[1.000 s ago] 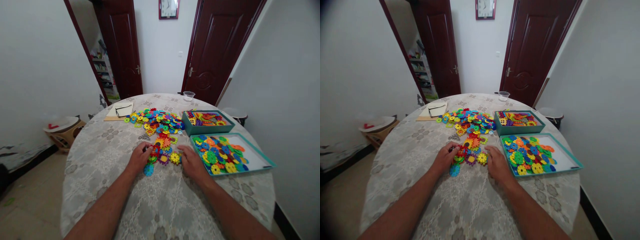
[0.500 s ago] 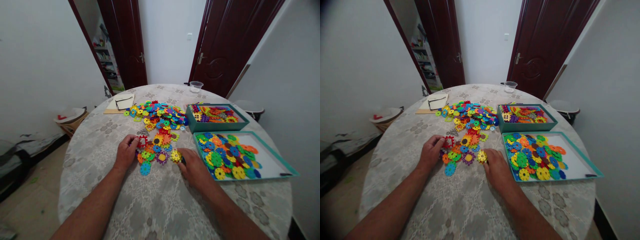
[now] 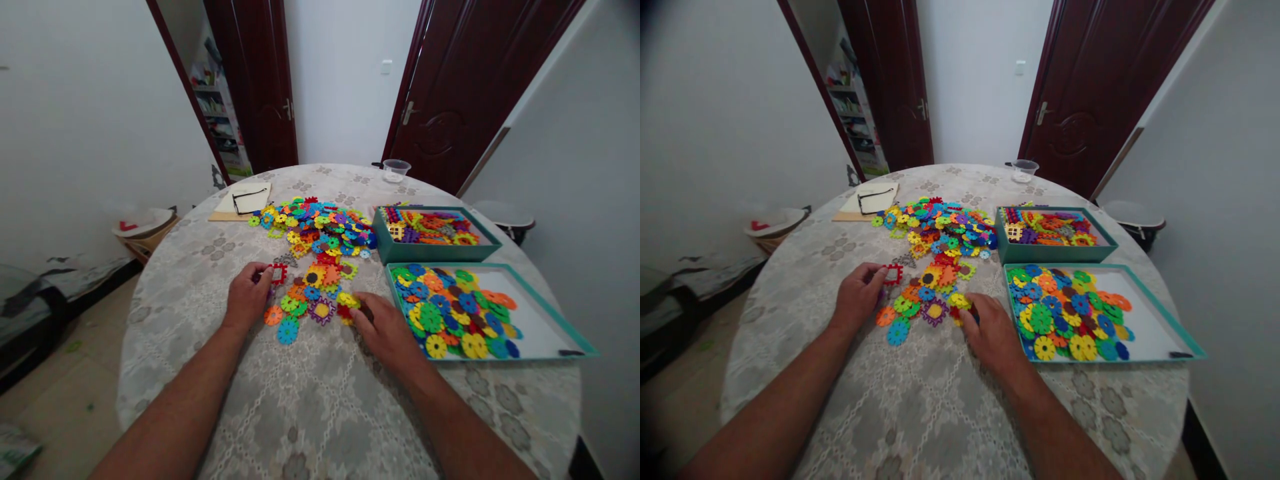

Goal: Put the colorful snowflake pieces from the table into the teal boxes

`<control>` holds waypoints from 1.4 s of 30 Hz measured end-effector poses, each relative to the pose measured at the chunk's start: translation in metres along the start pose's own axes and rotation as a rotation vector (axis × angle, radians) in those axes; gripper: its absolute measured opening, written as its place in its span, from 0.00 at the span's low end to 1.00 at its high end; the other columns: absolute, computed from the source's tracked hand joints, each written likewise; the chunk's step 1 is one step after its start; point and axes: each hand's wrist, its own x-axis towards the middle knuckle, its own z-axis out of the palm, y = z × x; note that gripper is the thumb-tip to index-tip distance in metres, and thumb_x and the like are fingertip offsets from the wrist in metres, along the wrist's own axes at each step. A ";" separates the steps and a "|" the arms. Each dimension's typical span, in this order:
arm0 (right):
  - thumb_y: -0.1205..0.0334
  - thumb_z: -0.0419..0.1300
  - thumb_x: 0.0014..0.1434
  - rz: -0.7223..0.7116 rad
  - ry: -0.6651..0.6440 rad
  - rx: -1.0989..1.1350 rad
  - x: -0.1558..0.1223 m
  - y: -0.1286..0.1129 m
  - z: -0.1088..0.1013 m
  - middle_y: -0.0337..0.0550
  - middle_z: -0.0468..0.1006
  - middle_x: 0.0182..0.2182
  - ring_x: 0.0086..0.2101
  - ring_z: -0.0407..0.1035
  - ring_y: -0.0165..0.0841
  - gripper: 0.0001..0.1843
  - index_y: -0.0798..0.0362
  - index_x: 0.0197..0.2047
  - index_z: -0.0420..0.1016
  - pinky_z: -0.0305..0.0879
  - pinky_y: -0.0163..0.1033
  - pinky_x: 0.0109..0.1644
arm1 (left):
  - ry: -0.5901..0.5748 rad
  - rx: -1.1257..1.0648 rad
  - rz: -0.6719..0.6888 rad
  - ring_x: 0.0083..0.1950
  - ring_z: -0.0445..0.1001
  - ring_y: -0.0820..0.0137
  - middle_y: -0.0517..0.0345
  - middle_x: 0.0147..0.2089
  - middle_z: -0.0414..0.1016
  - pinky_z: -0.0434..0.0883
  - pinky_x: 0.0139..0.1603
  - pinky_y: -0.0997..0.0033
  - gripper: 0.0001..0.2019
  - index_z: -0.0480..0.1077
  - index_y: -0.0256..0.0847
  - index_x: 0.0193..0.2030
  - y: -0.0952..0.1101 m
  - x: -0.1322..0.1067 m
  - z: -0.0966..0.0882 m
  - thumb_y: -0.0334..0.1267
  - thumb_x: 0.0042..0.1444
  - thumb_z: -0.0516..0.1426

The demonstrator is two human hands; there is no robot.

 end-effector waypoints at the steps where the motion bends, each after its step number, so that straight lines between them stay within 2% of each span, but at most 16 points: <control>1: 0.57 0.52 0.72 0.001 -0.013 0.003 0.001 -0.001 -0.001 0.52 0.82 0.50 0.51 0.75 0.43 0.17 0.52 0.55 0.77 0.69 0.48 0.58 | -0.003 0.021 -0.003 0.29 0.74 0.68 0.62 0.29 0.78 0.70 0.34 0.70 0.14 0.77 0.44 0.41 0.000 0.000 0.000 0.50 0.60 0.57; 3: 0.56 0.46 0.74 0.032 -0.024 -0.001 0.002 -0.002 -0.003 0.50 0.83 0.43 0.45 0.76 0.41 0.19 0.51 0.50 0.77 0.70 0.44 0.51 | -0.012 0.044 -0.004 0.27 0.74 0.68 0.63 0.28 0.77 0.70 0.35 0.69 0.14 0.77 0.43 0.41 0.001 0.000 0.000 0.50 0.60 0.57; 5: 0.55 0.45 0.75 0.073 -0.002 -0.007 0.003 -0.001 -0.004 0.48 0.82 0.38 0.40 0.77 0.40 0.20 0.51 0.50 0.76 0.70 0.42 0.46 | -0.026 0.052 0.002 0.25 0.74 0.68 0.63 0.27 0.77 0.71 0.35 0.69 0.14 0.77 0.43 0.42 0.002 0.000 -0.001 0.49 0.60 0.57; 10: 0.53 0.46 0.73 0.124 0.063 0.015 0.005 0.004 0.000 0.51 0.83 0.48 0.47 0.78 0.43 0.22 0.52 0.59 0.74 0.69 0.45 0.53 | -0.031 0.052 0.025 0.26 0.75 0.67 0.62 0.27 0.77 0.71 0.35 0.68 0.15 0.78 0.43 0.45 0.000 -0.001 0.000 0.49 0.60 0.57; 13: 0.51 0.47 0.73 0.145 0.117 0.060 0.006 0.007 0.002 0.51 0.82 0.51 0.50 0.76 0.43 0.23 0.52 0.59 0.74 0.69 0.45 0.56 | -0.048 0.021 0.009 0.27 0.75 0.67 0.61 0.30 0.80 0.72 0.36 0.68 0.15 0.78 0.43 0.45 -0.002 0.001 -0.001 0.49 0.60 0.57; 16: 0.48 0.46 0.73 0.183 0.204 0.132 0.006 0.008 0.002 0.49 0.82 0.47 0.46 0.76 0.41 0.22 0.51 0.54 0.75 0.70 0.43 0.51 | -0.025 0.005 0.015 0.33 0.77 0.65 0.58 0.35 0.82 0.72 0.39 0.67 0.16 0.79 0.43 0.43 -0.006 0.006 -0.003 0.49 0.60 0.56; 20: 0.47 0.47 0.73 0.210 0.282 0.135 0.004 0.006 0.005 0.45 0.81 0.40 0.39 0.74 0.40 0.20 0.50 0.47 0.74 0.69 0.42 0.44 | -0.005 -0.084 -0.006 0.36 0.77 0.64 0.57 0.35 0.82 0.72 0.40 0.67 0.16 0.80 0.42 0.42 -0.014 0.014 -0.004 0.50 0.61 0.57; 22: 0.48 0.48 0.73 0.157 0.290 0.085 0.003 0.004 0.007 0.45 0.80 0.39 0.40 0.73 0.40 0.19 0.50 0.47 0.74 0.68 0.42 0.45 | -0.016 -0.142 -0.008 0.36 0.77 0.64 0.57 0.35 0.82 0.72 0.40 0.67 0.16 0.80 0.42 0.41 -0.018 0.017 -0.004 0.50 0.61 0.57; 26: 0.52 0.53 0.72 -0.091 0.292 -0.004 0.000 -0.003 0.008 0.48 0.78 0.43 0.46 0.72 0.41 0.14 0.50 0.45 0.76 0.68 0.45 0.54 | 0.009 -0.187 -0.001 0.39 0.77 0.64 0.56 0.37 0.82 0.71 0.43 0.66 0.14 0.79 0.41 0.39 -0.021 0.020 -0.004 0.49 0.61 0.58; 29: 0.55 0.55 0.72 -0.210 0.261 -0.049 -0.004 -0.011 0.008 0.48 0.78 0.42 0.46 0.73 0.41 0.12 0.50 0.46 0.78 0.69 0.45 0.53 | 0.023 -0.197 -0.006 0.39 0.77 0.64 0.55 0.38 0.82 0.71 0.44 0.66 0.13 0.79 0.40 0.38 -0.021 0.021 -0.004 0.47 0.61 0.58; 32: 0.56 0.54 0.73 -0.245 0.151 -0.086 -0.009 -0.017 0.011 0.48 0.80 0.42 0.44 0.75 0.40 0.13 0.50 0.50 0.79 0.71 0.44 0.51 | 0.034 -0.217 -0.022 0.39 0.76 0.64 0.55 0.38 0.82 0.70 0.43 0.66 0.13 0.79 0.40 0.38 -0.021 0.022 -0.003 0.47 0.61 0.58; 35: 0.56 0.54 0.73 -0.274 0.072 -0.117 -0.012 -0.017 0.017 0.49 0.82 0.45 0.46 0.76 0.41 0.15 0.50 0.53 0.79 0.71 0.47 0.54 | 0.045 -0.237 -0.030 0.38 0.76 0.64 0.55 0.38 0.82 0.70 0.44 0.66 0.13 0.78 0.40 0.38 -0.024 0.023 -0.002 0.47 0.61 0.58; 38: 0.57 0.54 0.72 -0.290 0.052 -0.126 -0.012 -0.015 0.022 0.49 0.83 0.47 0.47 0.77 0.42 0.14 0.50 0.53 0.79 0.71 0.49 0.55 | 0.033 -0.237 -0.008 0.39 0.76 0.64 0.55 0.38 0.82 0.70 0.44 0.66 0.13 0.78 0.41 0.39 -0.026 0.023 0.000 0.48 0.62 0.57; 42: 0.58 0.55 0.71 -0.299 0.077 -0.115 -0.011 -0.018 0.023 0.48 0.83 0.43 0.44 0.77 0.41 0.13 0.50 0.50 0.79 0.72 0.47 0.52 | 0.009 -0.172 0.058 0.41 0.76 0.63 0.56 0.38 0.81 0.69 0.45 0.65 0.14 0.77 0.42 0.38 -0.023 0.020 0.002 0.47 0.64 0.55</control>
